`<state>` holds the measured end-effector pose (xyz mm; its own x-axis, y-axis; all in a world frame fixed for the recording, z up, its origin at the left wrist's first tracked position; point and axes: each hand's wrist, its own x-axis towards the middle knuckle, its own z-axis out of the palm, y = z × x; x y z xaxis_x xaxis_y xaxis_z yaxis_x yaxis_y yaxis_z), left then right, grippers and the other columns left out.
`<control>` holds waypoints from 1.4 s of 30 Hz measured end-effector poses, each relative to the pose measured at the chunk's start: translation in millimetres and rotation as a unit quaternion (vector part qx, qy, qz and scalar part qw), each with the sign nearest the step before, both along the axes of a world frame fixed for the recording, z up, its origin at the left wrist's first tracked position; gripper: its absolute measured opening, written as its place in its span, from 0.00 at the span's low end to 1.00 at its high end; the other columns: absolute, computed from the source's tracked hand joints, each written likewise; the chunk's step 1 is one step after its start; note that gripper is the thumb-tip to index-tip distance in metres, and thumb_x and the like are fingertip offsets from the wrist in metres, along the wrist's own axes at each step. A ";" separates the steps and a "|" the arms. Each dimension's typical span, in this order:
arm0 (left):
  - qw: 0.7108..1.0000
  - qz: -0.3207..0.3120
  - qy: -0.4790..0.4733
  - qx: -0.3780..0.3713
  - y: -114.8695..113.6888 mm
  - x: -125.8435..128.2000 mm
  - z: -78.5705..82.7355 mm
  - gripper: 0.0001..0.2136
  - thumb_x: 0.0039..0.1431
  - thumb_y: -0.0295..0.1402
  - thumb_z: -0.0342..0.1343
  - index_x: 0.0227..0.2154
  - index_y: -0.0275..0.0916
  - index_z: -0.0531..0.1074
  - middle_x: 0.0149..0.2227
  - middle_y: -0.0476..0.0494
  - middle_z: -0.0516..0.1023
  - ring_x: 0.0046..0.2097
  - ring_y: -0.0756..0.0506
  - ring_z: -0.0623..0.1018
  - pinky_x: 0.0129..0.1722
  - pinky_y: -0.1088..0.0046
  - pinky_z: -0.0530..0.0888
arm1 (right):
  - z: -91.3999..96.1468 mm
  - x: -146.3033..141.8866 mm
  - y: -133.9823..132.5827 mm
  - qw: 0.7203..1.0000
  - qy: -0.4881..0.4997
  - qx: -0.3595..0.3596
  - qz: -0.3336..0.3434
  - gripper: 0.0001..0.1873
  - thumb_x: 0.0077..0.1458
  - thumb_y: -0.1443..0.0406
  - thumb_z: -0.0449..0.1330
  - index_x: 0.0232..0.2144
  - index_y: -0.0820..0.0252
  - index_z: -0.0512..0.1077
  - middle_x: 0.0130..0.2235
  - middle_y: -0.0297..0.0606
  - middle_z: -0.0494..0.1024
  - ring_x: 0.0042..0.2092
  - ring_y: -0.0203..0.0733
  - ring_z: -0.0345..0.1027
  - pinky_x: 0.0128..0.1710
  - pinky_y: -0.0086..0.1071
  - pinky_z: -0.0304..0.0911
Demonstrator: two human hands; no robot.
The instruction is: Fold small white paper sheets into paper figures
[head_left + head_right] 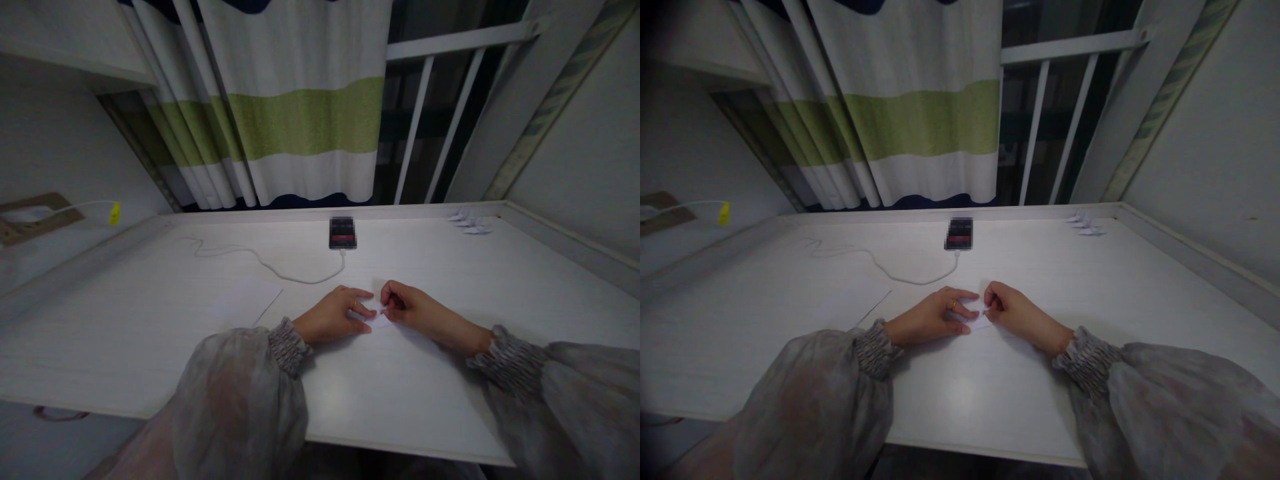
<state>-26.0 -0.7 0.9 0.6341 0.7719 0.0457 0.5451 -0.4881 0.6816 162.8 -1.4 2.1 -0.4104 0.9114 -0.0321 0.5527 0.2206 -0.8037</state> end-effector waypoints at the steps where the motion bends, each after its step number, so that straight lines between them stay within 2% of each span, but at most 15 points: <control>1: 1.000 0.000 -0.001 -0.002 0.5 -0.1 -0.1 0.13 0.45 0.31 0.60 0.37 0.38 0.74 0.53 0.40 0.66 0.52 0.43 0.66 0.54 0.64 0.58 | -0.3 0.0 -0.3 1.000 -0.004 0.013 0.001 0.06 0.41 0.72 0.51 0.26 0.60 0.60 0.24 0.29 0.61 0.27 0.33 0.55 0.26 0.28 0.51; 6: 0.999 -0.030 0.005 -0.014 5.4 -3.6 3.3 0.21 0.38 0.35 0.64 0.40 0.39 0.73 0.55 0.40 0.64 0.54 0.41 0.63 0.54 0.63 0.57 | -2.2 1.9 0.2 0.999 -0.021 0.038 0.013 0.02 0.44 0.69 0.51 0.26 0.59 0.60 0.24 0.29 0.61 0.26 0.33 0.54 0.25 0.28 0.52; 7: 0.999 -0.043 0.005 -0.024 6.4 -4.1 4.7 0.21 0.39 0.35 0.63 0.41 0.39 0.73 0.55 0.41 0.64 0.54 0.41 0.63 0.55 0.64 0.56 | -2.3 2.3 0.4 0.999 -0.024 0.041 0.015 0.01 0.46 0.68 0.51 0.26 0.59 0.60 0.23 0.29 0.61 0.26 0.34 0.54 0.25 0.28 0.52; 9: 0.996 -0.057 -0.005 -0.063 8.0 -4.0 6.6 0.14 0.47 0.34 0.58 0.39 0.39 0.73 0.52 0.42 0.68 0.53 0.44 0.65 0.54 0.65 0.57 | -1.6 2.5 0.2 0.998 -0.032 0.042 0.017 0.03 0.48 0.65 0.50 0.25 0.59 0.60 0.23 0.30 0.61 0.26 0.34 0.54 0.25 0.28 0.52; 12: 0.996 -0.029 -0.048 -0.064 8.3 -0.4 5.0 0.10 0.55 0.33 0.49 0.32 0.37 0.75 0.48 0.43 0.72 0.48 0.48 0.70 0.52 0.69 0.61 | 1.4 1.0 -1.7 0.998 -0.041 0.039 0.013 0.06 0.50 0.62 0.49 0.26 0.59 0.60 0.24 0.31 0.61 0.27 0.35 0.54 0.26 0.29 0.52; 15: 0.997 -0.014 -0.063 -0.052 6.2 4.3 0.4 0.08 0.52 0.32 0.52 0.28 0.36 0.76 0.43 0.43 0.75 0.47 0.48 0.71 0.50 0.70 0.63 | 4.2 -1.0 -4.2 0.999 -0.035 0.023 0.023 0.06 0.50 0.62 0.49 0.27 0.59 0.60 0.25 0.31 0.61 0.28 0.35 0.54 0.27 0.29 0.53; 19: 0.995 0.043 -0.072 -0.052 2.5 6.6 -2.2 0.06 0.48 0.32 0.56 0.29 0.37 0.76 0.45 0.44 0.74 0.46 0.46 0.71 0.49 0.68 0.64 | 1.7 0.2 -4.4 0.998 -0.024 0.023 0.056 0.05 0.50 0.63 0.52 0.29 0.59 0.60 0.27 0.31 0.61 0.28 0.35 0.55 0.27 0.29 0.54; 21: 0.994 0.051 -0.081 -0.054 2.1 6.0 -2.4 0.06 0.47 0.30 0.57 0.29 0.37 0.76 0.45 0.43 0.73 0.45 0.47 0.72 0.49 0.68 0.65 | -1.7 2.6 -2.8 0.995 -0.023 0.041 0.084 0.05 0.49 0.64 0.54 0.28 0.59 0.61 0.29 0.32 0.61 0.30 0.35 0.56 0.30 0.30 0.56; 24: 0.995 0.035 -0.083 -0.047 3.8 3.3 -3.0 0.08 0.45 0.28 0.59 0.31 0.37 0.76 0.46 0.42 0.73 0.45 0.47 0.72 0.50 0.68 0.64 | -5.8 6.0 -0.3 0.989 -0.019 0.066 0.129 0.04 0.47 0.66 0.57 0.28 0.59 0.64 0.34 0.36 0.62 0.36 0.38 0.59 0.36 0.33 0.58; 28: 0.999 -0.007 -0.043 -0.024 6.8 -1.6 -1.4 0.13 0.44 0.28 0.60 0.36 0.38 0.74 0.49 0.42 0.70 0.49 0.46 0.69 0.52 0.67 0.61 | -5.0 6.6 0.7 0.987 -0.022 0.055 0.151 0.01 0.48 0.68 0.56 0.27 0.60 0.67 0.37 0.38 0.61 0.41 0.40 0.60 0.43 0.36 0.57; 35: 0.997 -0.075 0.020 -0.007 8.0 -5.6 7.4 0.16 0.46 0.29 0.58 0.41 0.39 0.73 0.53 0.43 0.66 0.52 0.44 0.67 0.53 0.66 0.59 | -0.9 4.1 1.0 0.990 -0.016 0.020 0.139 0.04 0.46 0.66 0.59 0.23 0.62 0.67 0.37 0.38 0.61 0.41 0.42 0.60 0.44 0.37 0.56; 42: 0.995 -0.090 0.045 0.012 8.8 -7.2 5.9 0.15 0.48 0.31 0.57 0.42 0.42 0.72 0.55 0.44 0.64 0.54 0.43 0.64 0.54 0.63 0.57 | -5.8 5.6 0.6 0.988 -0.014 0.053 0.148 0.03 0.48 0.67 0.57 0.25 0.61 0.67 0.36 0.37 0.61 0.39 0.40 0.60 0.43 0.37 0.57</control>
